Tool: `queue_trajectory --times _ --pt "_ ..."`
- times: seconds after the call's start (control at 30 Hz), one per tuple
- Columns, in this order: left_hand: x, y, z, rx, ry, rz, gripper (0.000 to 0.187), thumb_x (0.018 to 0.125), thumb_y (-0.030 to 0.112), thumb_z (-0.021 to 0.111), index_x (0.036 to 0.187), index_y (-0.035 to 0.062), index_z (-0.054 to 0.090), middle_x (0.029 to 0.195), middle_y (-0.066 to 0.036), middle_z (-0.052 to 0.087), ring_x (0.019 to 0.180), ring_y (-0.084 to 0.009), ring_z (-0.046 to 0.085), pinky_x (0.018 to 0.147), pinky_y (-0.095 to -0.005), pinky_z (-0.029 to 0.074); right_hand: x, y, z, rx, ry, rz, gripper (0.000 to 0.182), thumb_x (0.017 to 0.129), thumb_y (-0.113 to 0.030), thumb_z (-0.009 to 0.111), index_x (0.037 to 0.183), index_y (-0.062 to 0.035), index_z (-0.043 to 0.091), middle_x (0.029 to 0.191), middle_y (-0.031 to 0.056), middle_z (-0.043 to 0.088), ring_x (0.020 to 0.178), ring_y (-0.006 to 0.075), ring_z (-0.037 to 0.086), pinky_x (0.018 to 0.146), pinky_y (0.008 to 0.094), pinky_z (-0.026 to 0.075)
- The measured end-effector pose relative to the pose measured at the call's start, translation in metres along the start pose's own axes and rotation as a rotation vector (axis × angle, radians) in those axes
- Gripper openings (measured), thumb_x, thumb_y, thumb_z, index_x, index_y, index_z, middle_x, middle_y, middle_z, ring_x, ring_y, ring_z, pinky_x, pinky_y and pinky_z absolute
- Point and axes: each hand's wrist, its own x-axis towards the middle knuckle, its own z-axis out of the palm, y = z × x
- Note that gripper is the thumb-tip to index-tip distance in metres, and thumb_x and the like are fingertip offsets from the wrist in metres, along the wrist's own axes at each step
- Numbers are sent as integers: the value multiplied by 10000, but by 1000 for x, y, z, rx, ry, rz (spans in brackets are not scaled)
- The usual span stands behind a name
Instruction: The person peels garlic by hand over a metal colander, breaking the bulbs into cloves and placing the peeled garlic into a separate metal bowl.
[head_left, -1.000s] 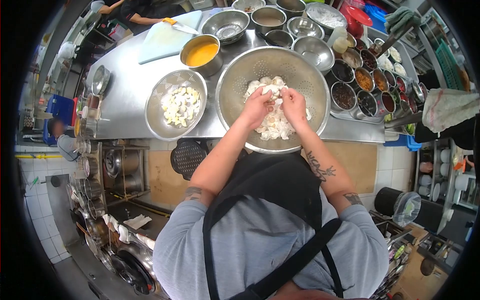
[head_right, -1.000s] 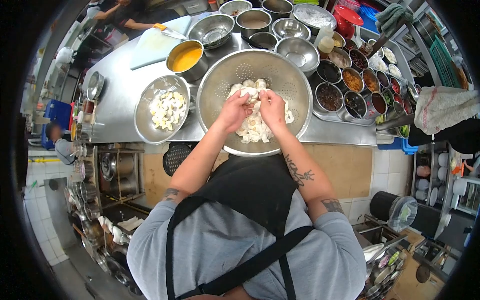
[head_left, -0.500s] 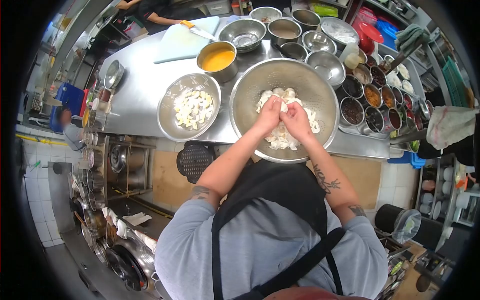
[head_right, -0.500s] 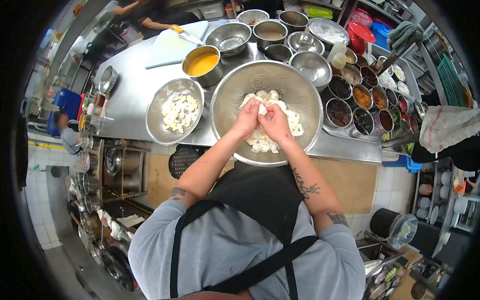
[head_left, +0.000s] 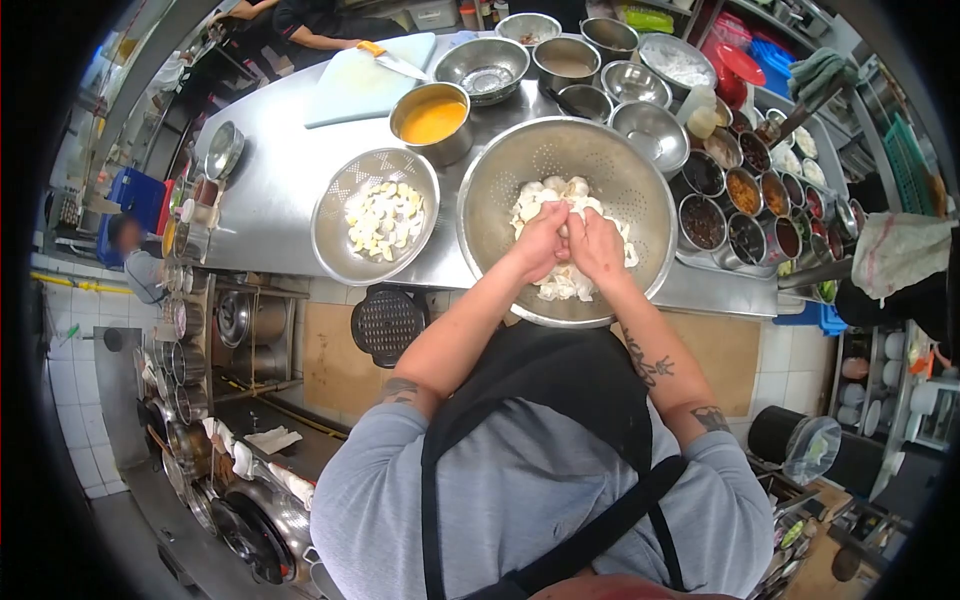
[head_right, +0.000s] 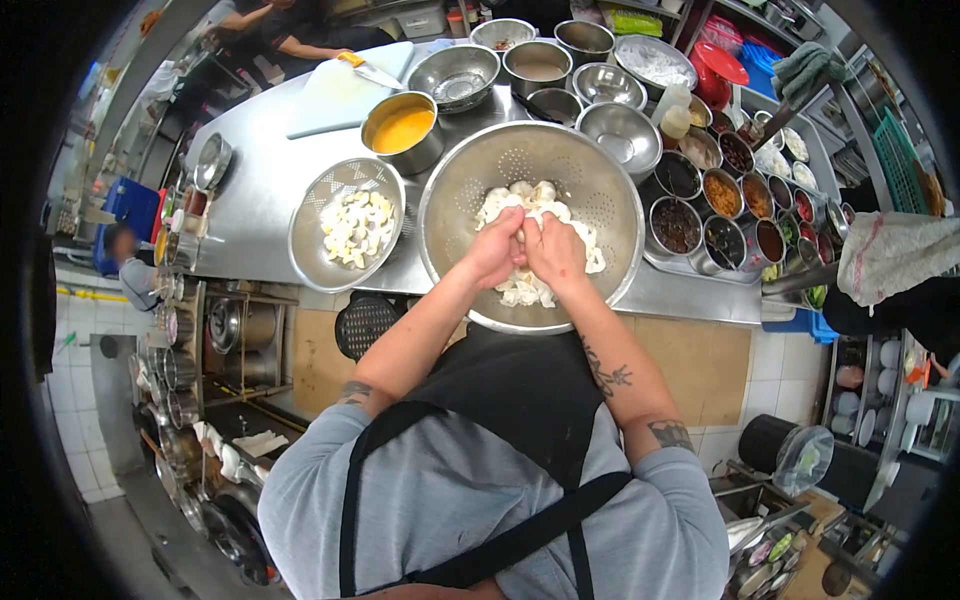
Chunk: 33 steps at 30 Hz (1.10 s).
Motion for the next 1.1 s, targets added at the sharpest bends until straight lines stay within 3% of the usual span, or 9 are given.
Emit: queue_trajectory --times 0.2,0.47,0.6,0.7,0.77,0.87,0.97,1.1 --pt "4 -9 -5 78 -66 -3 229 1070 305 388 1177 122 472 1013 -39 555 696 -103 487 559 -233 365 0 -2 -4 173 33 10 443 994 -332 391 954 9 671 748 241 665 749 427 665 696 495 517" --pt "15 0 -24 -212 -86 -93 250 1032 248 480 1230 103 526 1022 -18 624 751 -111 547 629 -249 444 2 4 9 636 102 -76 292 1008 -187 438 937 25 626 756 219 651 685 368 655 633 430 498" --pt "10 3 -27 -298 -190 -184 326 1016 281 520 1267 74 500 1019 -64 621 757 -150 576 653 -259 492 11 20 7 438 82 -51 224 976 -144 478 926 18 625 744 215 643 681 365 645 655 407 511" --pt "-1 10 -9 -217 -75 -279 294 1002 259 536 1226 71 507 1011 -66 616 725 -157 577 597 -250 480 14 27 10 368 114 -53 175 941 -113 515 955 12 636 742 207 634 712 376 643 699 398 526" --pt "5 1 -21 -112 10 -163 270 997 247 530 1204 77 502 1006 -69 612 724 -168 584 574 -245 476 13 34 12 258 139 -54 177 918 -95 535 1010 16 640 819 217 642 787 379 648 753 397 529" --pt "5 2 -24 -42 59 -60 231 991 233 520 1171 89 500 999 -73 607 733 -179 598 590 -253 487 8 35 17 188 268 -198 245 910 -86 550 1115 29 618 1017 237 626 969 390 627 839 416 505" --pt "3 4 -18 -111 8 -64 211 997 239 502 1150 93 506 1010 -80 609 741 -186 607 633 -275 499 5 24 8 267 200 -181 315 946 -162 553 1192 33 585 1163 228 584 1091 377 587 897 410 481" --pt "2 5 -9 -222 -101 -109 225 1018 267 463 1132 88 537 1028 -85 629 784 -180 624 702 -310 513 5 15 4 528 86 -134 399 994 -293 523 1237 24 539 1094 237 615 1022 359 624 876 408 489"
